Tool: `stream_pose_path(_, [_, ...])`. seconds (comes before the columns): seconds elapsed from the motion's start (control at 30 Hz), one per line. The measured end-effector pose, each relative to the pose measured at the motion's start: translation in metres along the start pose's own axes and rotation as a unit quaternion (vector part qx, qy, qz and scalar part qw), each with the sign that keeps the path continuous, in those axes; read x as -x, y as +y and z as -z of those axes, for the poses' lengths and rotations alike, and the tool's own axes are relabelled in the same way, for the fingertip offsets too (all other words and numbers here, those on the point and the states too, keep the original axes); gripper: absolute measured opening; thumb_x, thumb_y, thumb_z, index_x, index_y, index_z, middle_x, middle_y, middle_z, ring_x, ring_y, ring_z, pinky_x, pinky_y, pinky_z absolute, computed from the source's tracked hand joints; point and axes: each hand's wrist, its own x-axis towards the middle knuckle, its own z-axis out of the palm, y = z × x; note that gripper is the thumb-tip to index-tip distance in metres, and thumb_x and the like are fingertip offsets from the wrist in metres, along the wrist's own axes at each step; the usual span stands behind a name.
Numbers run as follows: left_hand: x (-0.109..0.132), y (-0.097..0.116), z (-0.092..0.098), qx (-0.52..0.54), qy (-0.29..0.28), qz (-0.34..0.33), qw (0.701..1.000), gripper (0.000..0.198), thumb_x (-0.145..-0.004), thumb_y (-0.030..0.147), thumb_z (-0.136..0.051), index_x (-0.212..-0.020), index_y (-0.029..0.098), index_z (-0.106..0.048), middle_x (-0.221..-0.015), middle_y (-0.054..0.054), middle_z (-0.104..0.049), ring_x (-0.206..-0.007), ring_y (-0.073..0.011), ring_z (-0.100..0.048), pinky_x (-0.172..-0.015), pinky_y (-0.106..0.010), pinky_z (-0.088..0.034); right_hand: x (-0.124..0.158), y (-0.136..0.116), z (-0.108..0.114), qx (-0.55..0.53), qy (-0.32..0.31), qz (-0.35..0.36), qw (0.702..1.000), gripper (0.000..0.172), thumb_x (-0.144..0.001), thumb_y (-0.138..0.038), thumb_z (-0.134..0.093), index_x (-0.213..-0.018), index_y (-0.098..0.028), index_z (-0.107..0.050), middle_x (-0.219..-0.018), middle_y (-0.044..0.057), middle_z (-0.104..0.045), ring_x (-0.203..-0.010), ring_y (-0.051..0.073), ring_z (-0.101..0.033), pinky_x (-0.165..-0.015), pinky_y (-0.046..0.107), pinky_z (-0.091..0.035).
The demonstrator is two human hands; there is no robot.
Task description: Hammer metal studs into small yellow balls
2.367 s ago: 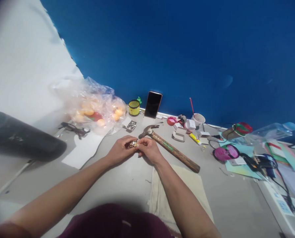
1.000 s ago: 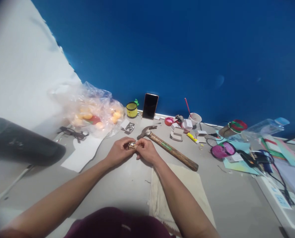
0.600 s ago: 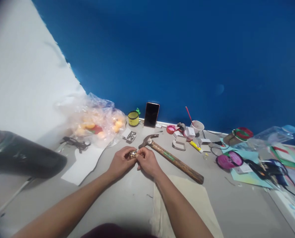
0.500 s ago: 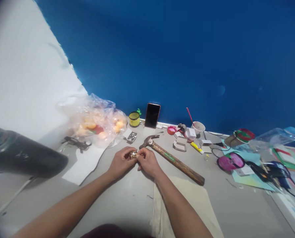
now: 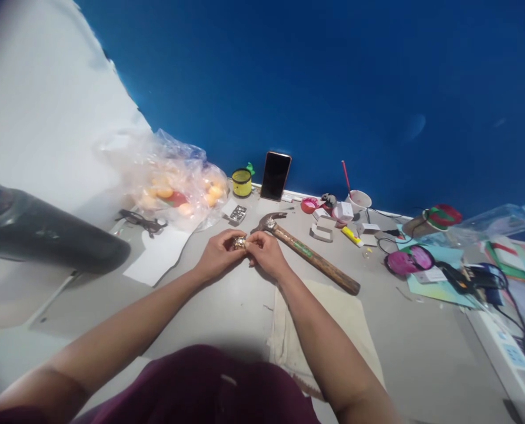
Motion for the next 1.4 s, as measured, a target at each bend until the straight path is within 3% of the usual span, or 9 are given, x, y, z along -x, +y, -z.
stream_pose_path(0.13, [-0.001,0.001,0.002,0.053,-0.032,0.034,0.997,0.042,-0.071,0.036,-0.084,-0.107,0.015,-0.078,-0.094,-0.006,-0.077,-0.08,-0.019,-0.066,-0.071,-0.029,-0.052,0.001,0.0,0.005,-0.042,-0.001,0.001,0.999,0.033,-0.071,-0.045,-0.081,-0.08,-0.02,-0.061,-0.065,-0.004,-0.064,-0.043,0.008,-0.055,-0.043,0.022,-0.05])
stream_pose_path(0.43, [-0.002,0.0,0.001,0.036,-0.03,0.028,0.999,0.04,-0.071,0.033,-0.082,-0.107,0.015,-0.079,-0.101,-0.008,-0.078,-0.085,-0.0207,-0.069,-0.078,-0.031,-0.054,0.001,-0.003,-0.001,0.018,0.034,0.015,0.999,0.038,-0.074,-0.052,-0.08,-0.078,-0.021,-0.058,-0.055,-0.006,-0.06,-0.039,0.009,-0.052,-0.037,0.019,-0.042])
stream_pose_path(0.7, [-0.001,0.001,0.002,0.113,-0.062,0.065,0.99,0.045,-0.07,0.029,-0.083,-0.112,0.014,-0.077,-0.098,-0.009,-0.077,-0.083,-0.0209,-0.07,-0.074,-0.03,-0.057,0.0,0.002,0.006,-0.041,0.019,0.008,0.999,0.043,-0.076,-0.059,-0.076,-0.081,-0.021,-0.058,-0.065,-0.005,-0.064,-0.041,0.008,-0.055,-0.041,0.021,-0.047])
stream_pose_path(0.9, [-0.004,0.009,0.01,0.228,-0.077,0.117,0.963,0.045,-0.075,0.041,-0.082,-0.113,0.017,-0.076,-0.092,-0.007,-0.075,-0.076,-0.0169,-0.067,-0.072,-0.031,-0.057,0.0,0.004,0.006,0.011,0.009,0.007,1.0,0.04,-0.078,-0.057,-0.076,-0.081,-0.021,-0.059,-0.066,-0.004,-0.064,-0.044,0.009,-0.055,-0.044,0.022,-0.048])
stream_pose_path(1.1, [-0.005,0.01,0.008,0.268,-0.046,0.161,0.949,0.037,-0.068,0.038,-0.088,-0.098,0.018,-0.08,-0.083,-0.004,-0.072,-0.073,-0.0154,-0.064,-0.072,-0.032,-0.057,0.004,0.002,0.003,0.112,0.015,0.045,0.993,0.029,-0.086,-0.05,-0.066,-0.08,-0.022,-0.059,-0.068,-0.002,-0.063,-0.051,0.014,-0.056,-0.053,0.028,-0.049])
stream_pose_path(1.2, [-0.004,0.01,0.008,0.251,-0.041,0.14,0.957,0.036,-0.068,0.039,-0.089,-0.096,0.018,-0.08,-0.083,-0.003,-0.071,-0.072,-0.0147,-0.063,-0.07,-0.031,-0.055,0.007,-0.002,0.007,0.261,0.101,0.145,0.949,0.019,-0.092,-0.039,-0.059,-0.085,-0.022,-0.063,-0.079,0.003,-0.068,-0.07,0.019,-0.062,-0.071,0.034,-0.051])
stream_pose_path(1.3, [-0.004,0.011,0.01,0.213,-0.04,0.107,0.97,0.039,-0.072,0.041,-0.088,-0.102,0.018,-0.079,-0.083,-0.003,-0.071,-0.069,-0.0133,-0.06,-0.068,-0.03,-0.053,0.007,-0.006,0.018,0.417,0.212,0.209,0.859,0.017,-0.095,-0.028,-0.055,-0.102,-0.019,-0.068,-0.101,0.012,-0.072,-0.097,0.027,-0.063,-0.088,0.04,-0.048])
stream_pose_path(1.4, [-0.005,0.013,0.012,0.195,-0.04,0.102,0.975,0.045,-0.073,0.042,-0.087,-0.109,0.018,-0.077,-0.085,-0.003,-0.071,-0.07,-0.0138,-0.06,-0.069,-0.031,-0.054,0.004,-0.005,0.032,0.547,0.267,0.189,0.77,0.03,-0.094,-0.027,-0.063,-0.121,-0.015,-0.066,-0.125,0.019,-0.068,-0.113,0.033,-0.056,-0.095,0.045,-0.043])
